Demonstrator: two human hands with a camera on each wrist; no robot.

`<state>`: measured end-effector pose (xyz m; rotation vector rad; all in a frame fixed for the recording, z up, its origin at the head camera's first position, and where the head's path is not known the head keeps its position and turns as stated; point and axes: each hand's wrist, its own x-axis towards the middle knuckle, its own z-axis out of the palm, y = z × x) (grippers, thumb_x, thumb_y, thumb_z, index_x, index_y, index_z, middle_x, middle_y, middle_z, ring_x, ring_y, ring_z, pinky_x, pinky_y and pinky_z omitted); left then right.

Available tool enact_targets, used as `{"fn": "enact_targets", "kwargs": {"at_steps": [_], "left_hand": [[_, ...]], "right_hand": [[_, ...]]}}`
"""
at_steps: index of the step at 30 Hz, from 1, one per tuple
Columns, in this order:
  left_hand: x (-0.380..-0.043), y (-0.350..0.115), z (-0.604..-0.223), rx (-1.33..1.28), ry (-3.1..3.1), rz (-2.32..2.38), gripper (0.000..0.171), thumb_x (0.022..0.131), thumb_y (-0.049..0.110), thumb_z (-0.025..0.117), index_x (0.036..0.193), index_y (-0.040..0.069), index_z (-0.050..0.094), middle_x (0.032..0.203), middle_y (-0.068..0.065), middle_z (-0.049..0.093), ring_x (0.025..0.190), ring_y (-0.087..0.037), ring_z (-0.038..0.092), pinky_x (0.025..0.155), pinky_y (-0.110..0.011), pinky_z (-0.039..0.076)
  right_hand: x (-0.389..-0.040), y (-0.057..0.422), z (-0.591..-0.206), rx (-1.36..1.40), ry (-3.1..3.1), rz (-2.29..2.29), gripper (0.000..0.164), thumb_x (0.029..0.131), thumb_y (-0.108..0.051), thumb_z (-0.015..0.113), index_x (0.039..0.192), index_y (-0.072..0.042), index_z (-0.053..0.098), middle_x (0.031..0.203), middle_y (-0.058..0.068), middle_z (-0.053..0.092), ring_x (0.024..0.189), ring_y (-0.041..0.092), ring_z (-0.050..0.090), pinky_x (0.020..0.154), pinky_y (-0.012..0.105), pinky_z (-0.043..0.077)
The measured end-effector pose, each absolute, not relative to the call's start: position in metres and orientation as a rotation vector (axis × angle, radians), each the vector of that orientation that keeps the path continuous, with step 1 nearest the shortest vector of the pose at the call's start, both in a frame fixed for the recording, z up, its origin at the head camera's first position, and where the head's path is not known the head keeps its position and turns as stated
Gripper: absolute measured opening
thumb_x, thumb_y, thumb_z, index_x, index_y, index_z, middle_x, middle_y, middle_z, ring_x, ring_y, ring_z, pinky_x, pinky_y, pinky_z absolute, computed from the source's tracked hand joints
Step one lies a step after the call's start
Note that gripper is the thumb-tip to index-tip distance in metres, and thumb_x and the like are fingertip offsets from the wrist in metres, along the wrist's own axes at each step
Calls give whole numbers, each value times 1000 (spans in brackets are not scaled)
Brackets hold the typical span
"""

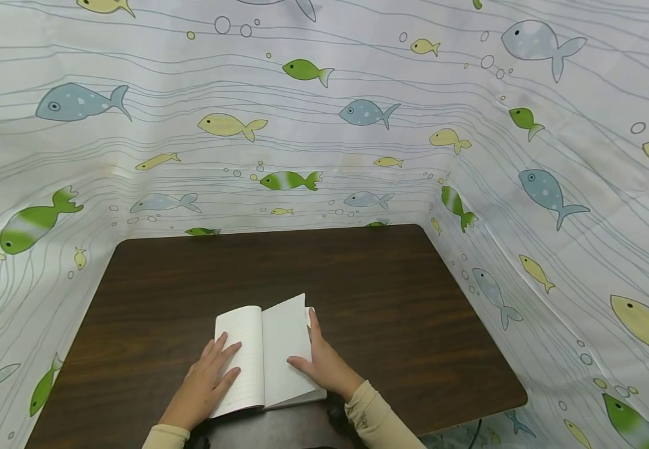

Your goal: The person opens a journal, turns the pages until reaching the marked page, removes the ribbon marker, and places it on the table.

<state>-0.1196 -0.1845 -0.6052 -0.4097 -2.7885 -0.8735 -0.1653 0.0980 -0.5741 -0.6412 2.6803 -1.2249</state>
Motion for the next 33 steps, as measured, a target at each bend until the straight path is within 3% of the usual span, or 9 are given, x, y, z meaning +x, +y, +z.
{"fn": "enact_targets", "kwargs": {"at_steps": [6, 9, 14, 17, 19, 24, 28, 31, 33], "left_hand": [[-120, -185, -604, -406, -2795, -867, 48, 95, 41, 59, 138, 22, 53, 154, -13, 36, 138, -45, 31, 99, -67, 32], [-120, -185, -604, -399, -2799, -867, 48, 95, 42, 59, 138, 22, 53, 153, -13, 36, 138, -45, 31, 99, -67, 32], [-119, -184, -604, -393, -2814, -880, 48, 95, 44, 57, 138, 21, 54, 153, -14, 36, 138, -47, 31, 97, -69, 33], [-119, -184, -603, -406, -2803, -892, 48, 96, 43, 56, 138, 20, 54, 153, -15, 36, 138, -48, 31, 94, -70, 34], [-118, -184, -603, -416, -2793, -887, 47, 95, 39, 59, 136, 17, 55, 153, -15, 37, 137, -47, 31, 93, -70, 35], [-118, -186, -603, -411, -2784, -931, 47, 93, 22, 63, 135, 2, 54, 153, -18, 35, 137, -46, 31, 96, -70, 33], [-120, -188, -605, -412, -2723, -1029, 53, 95, 20, 60, 142, 0, 45, 150, -23, 37, 137, -49, 31, 119, -32, 15], [-120, -190, -604, -358, -2672, -1131, 50, 100, 20, 51, 146, 3, 39, 149, -24, 37, 135, -48, 34, 101, 0, 2], [-119, -190, -600, -283, -2641, -1223, 47, 104, 19, 43, 148, 7, 35, 149, -21, 38, 134, -41, 39, 100, 1, 9]], "right_hand": [[-164, 95, -566, -712, 2315, -1463, 79, 99, -42, 51, 156, -22, 1, 161, 8, 16, 141, 25, 33, 109, 34, 36], [-161, 93, -565, -852, 2217, -1432, 73, 98, -53, 37, 156, -22, 6, 162, 2, 12, 143, 22, 28, 111, 30, 32], [-155, 85, -567, -1054, 2175, -1269, 104, 74, -85, 16, 156, -22, 6, 162, -2, 13, 144, 21, 26, 112, 32, 32], [-152, 79, -569, -1124, 2152, -1195, 121, 57, -93, 16, 156, -25, 6, 162, -7, 10, 146, 18, 22, 112, 34, 32], [-151, 76, -572, -1176, 2152, -1150, 124, 53, -94, 17, 156, -25, 10, 162, -7, 9, 147, 17, 18, 113, 34, 31], [-150, 70, -579, -1308, 2194, -988, 107, 67, -85, 27, 155, -24, 21, 163, -4, 6, 149, 22, 10, 115, 37, 27], [-147, 67, -579, -1338, 2258, -834, 80, 85, -60, 53, 153, -26, 27, 163, -3, 5, 149, 31, 9, 116, 44, 24], [-145, 64, -578, -1323, 2303, -774, 70, 90, -44, 61, 151, -27, 32, 163, -4, 6, 149, 31, 11, 116, 44, 25], [-144, 63, -577, -1302, 2318, -772, 66, 92, -42, 60, 150, -28, 33, 163, -5, 7, 149, 29, 11, 116, 43, 26]]}}
